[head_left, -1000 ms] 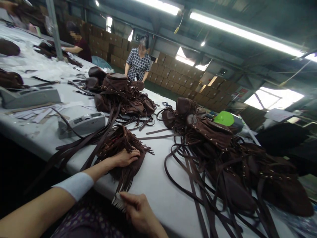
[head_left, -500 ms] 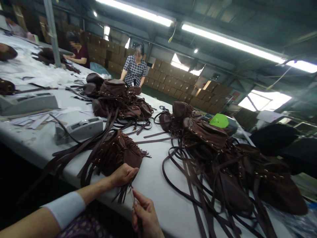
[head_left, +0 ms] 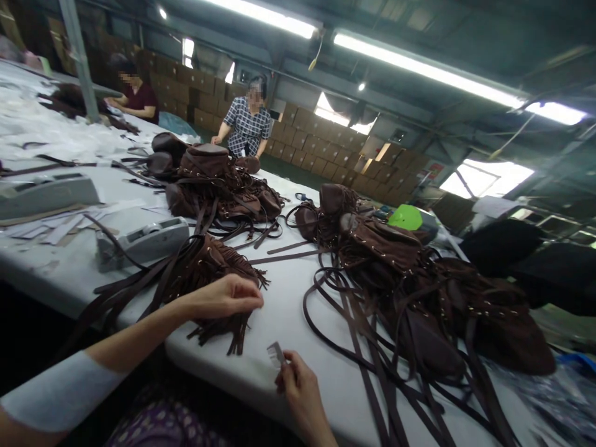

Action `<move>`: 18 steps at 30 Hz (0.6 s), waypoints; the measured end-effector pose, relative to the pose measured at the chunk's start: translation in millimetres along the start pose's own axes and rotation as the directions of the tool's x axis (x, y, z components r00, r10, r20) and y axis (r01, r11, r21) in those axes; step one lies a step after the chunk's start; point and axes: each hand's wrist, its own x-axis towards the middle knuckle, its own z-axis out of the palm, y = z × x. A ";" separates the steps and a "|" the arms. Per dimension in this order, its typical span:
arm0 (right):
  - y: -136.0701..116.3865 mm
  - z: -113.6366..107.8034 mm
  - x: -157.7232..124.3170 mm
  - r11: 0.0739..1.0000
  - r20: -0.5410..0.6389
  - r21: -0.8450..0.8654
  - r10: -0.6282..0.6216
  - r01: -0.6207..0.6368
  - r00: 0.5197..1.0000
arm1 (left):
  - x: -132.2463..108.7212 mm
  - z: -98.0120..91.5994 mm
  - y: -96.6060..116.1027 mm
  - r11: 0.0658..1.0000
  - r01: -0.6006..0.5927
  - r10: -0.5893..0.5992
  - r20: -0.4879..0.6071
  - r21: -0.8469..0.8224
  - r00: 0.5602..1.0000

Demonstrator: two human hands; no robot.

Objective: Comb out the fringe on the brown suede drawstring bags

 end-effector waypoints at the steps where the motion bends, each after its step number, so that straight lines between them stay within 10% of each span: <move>1: -0.2 5.6 3.3 1.000 0.002 0.013 0.001 -0.001 1.000 | 9.5 -5.4 2.5 0.997 0.001 0.002 -0.036 0.078 0.999; 9: 11.9 27.8 4.4 0.970 -0.038 -0.204 -0.141 0.130 0.989 | 86.1 -12.9 -71.2 0.744 0.263 -0.260 -0.096 0.614 0.961; 18: 46.5 37.6 2.7 0.998 -0.260 -0.031 -0.062 0.056 0.964 | 76.9 -29.1 -83.4 0.700 0.335 -0.447 0.021 0.631 0.894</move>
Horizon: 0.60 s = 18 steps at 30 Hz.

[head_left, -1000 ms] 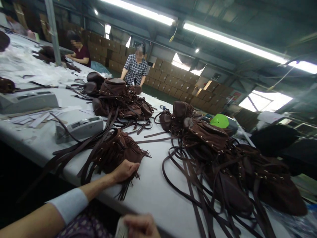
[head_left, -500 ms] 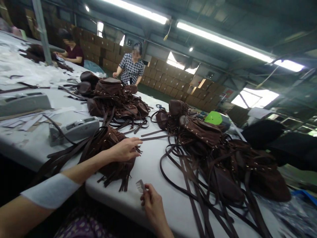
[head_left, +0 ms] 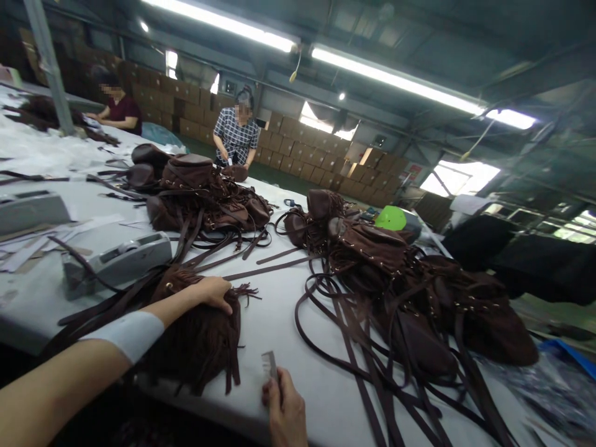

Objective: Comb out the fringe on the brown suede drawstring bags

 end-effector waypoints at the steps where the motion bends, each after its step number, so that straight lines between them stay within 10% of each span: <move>1: 0.4 0.2 0.8 1.000 -0.019 0.021 0.013 -0.013 1.000 | -10.8 -3.6 -3.9 0.999 0.004 -0.004 0.005 -0.045 1.000; 10: -30.1 5.9 9.8 0.864 0.008 0.436 0.275 -0.251 0.961 | -164.1 -50.0 -36.9 0.687 0.040 -0.178 -0.115 -0.725 0.977; 14: -63.8 18.9 4.1 0.791 0.051 0.575 0.220 -0.209 0.974 | -225.4 -13.0 -23.6 0.145 0.296 -0.335 0.235 -0.944 0.912; 18: -111.4 24.6 -17.7 0.959 -0.014 0.260 -0.114 0.114 0.993 | -261.5 27.2 -6.7 0.015 0.230 -0.514 0.190 -0.973 0.836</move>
